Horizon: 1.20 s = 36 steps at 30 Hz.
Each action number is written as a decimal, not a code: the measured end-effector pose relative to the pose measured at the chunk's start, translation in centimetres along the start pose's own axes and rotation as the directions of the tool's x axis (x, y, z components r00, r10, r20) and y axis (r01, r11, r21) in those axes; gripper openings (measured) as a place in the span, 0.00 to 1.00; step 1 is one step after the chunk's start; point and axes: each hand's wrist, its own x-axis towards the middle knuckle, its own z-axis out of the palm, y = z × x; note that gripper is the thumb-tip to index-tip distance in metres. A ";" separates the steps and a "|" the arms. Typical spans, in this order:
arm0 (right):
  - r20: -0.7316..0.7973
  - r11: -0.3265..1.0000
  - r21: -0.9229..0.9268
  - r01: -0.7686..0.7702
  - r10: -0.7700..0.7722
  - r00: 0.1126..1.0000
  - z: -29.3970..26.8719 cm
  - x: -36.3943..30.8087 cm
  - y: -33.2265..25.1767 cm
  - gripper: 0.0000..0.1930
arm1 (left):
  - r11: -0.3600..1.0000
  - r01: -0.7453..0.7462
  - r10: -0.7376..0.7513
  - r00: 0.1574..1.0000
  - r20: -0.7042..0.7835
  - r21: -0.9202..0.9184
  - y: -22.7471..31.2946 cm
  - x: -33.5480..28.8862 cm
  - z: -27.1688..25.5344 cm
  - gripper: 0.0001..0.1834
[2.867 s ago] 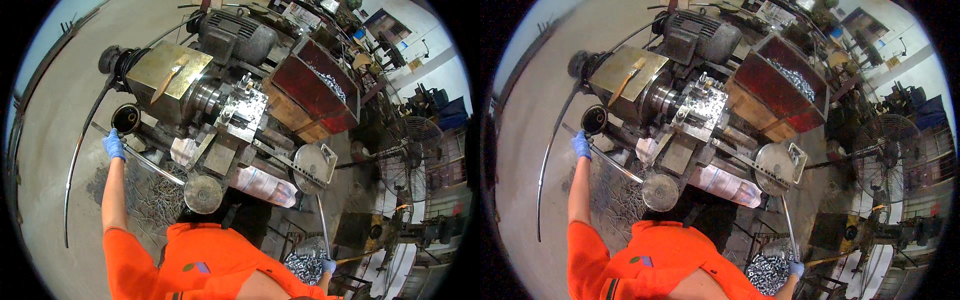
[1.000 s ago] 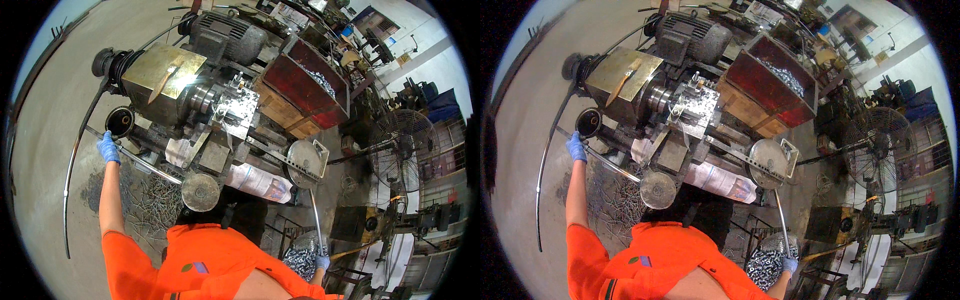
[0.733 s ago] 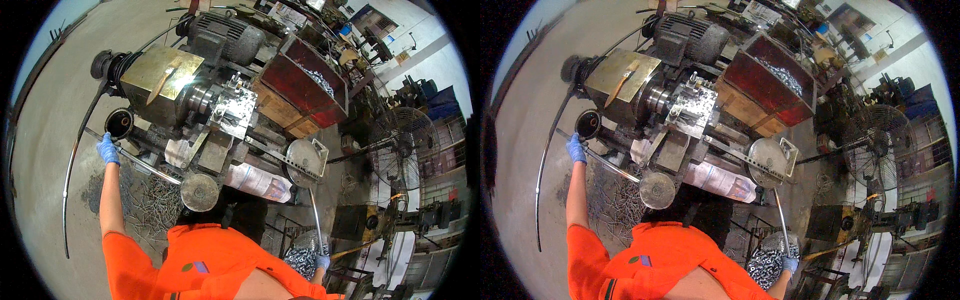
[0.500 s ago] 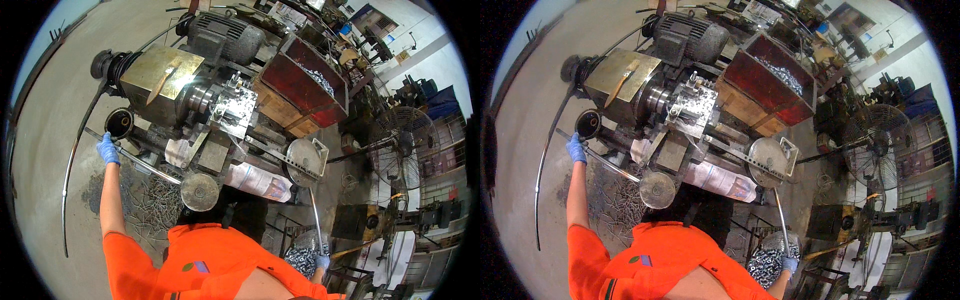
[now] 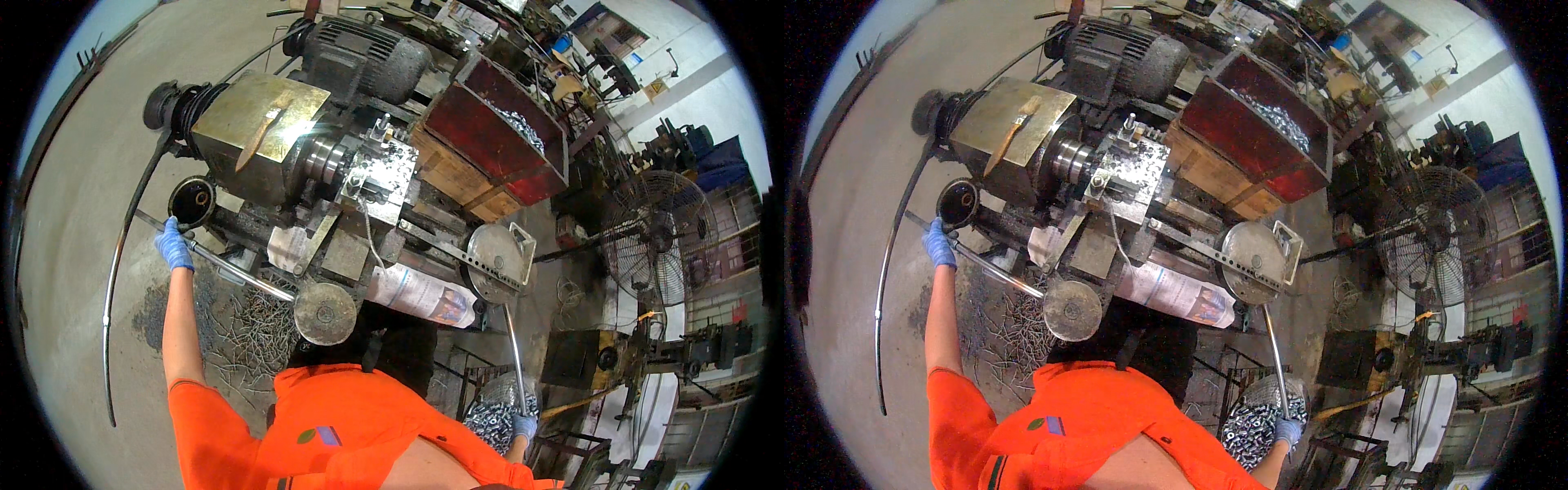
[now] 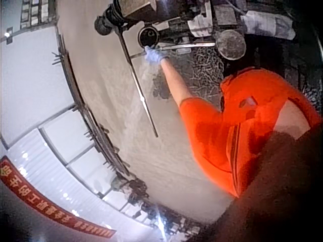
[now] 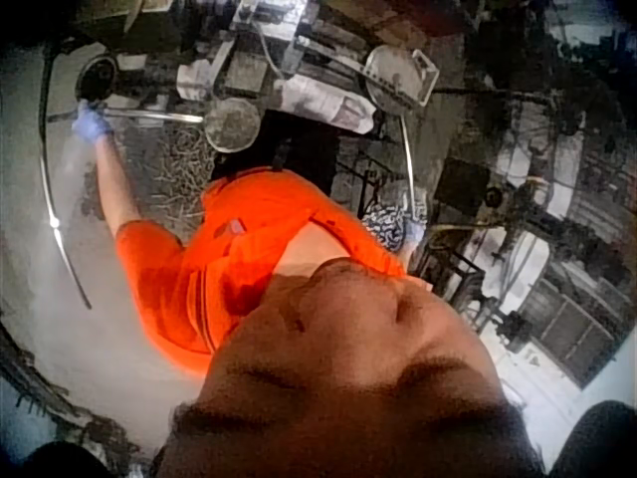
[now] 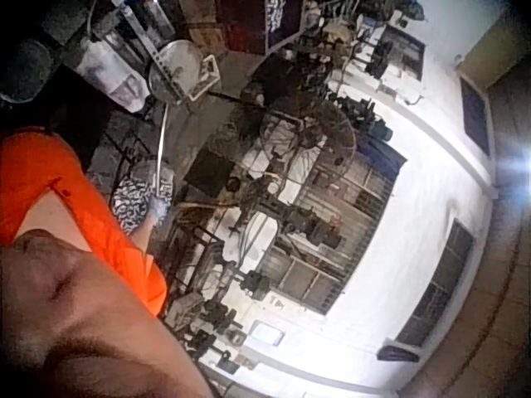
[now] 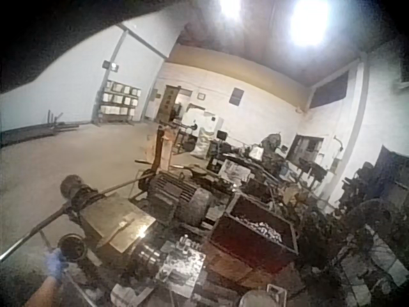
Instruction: The person operates a manual lathe machine by securing a metal component in the chuck, using a hand-held tool to shape the rotating part, and then placing the processed piece into a metal tray.
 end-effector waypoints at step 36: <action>0.007 0.990 0.132 0.041 -0.042 0.999 0.8 -2.7 0.8 0.20 | 0.999 0.036 -0.035 0.998 0.047 -0.030 1.2 -0.3 0.4 0.11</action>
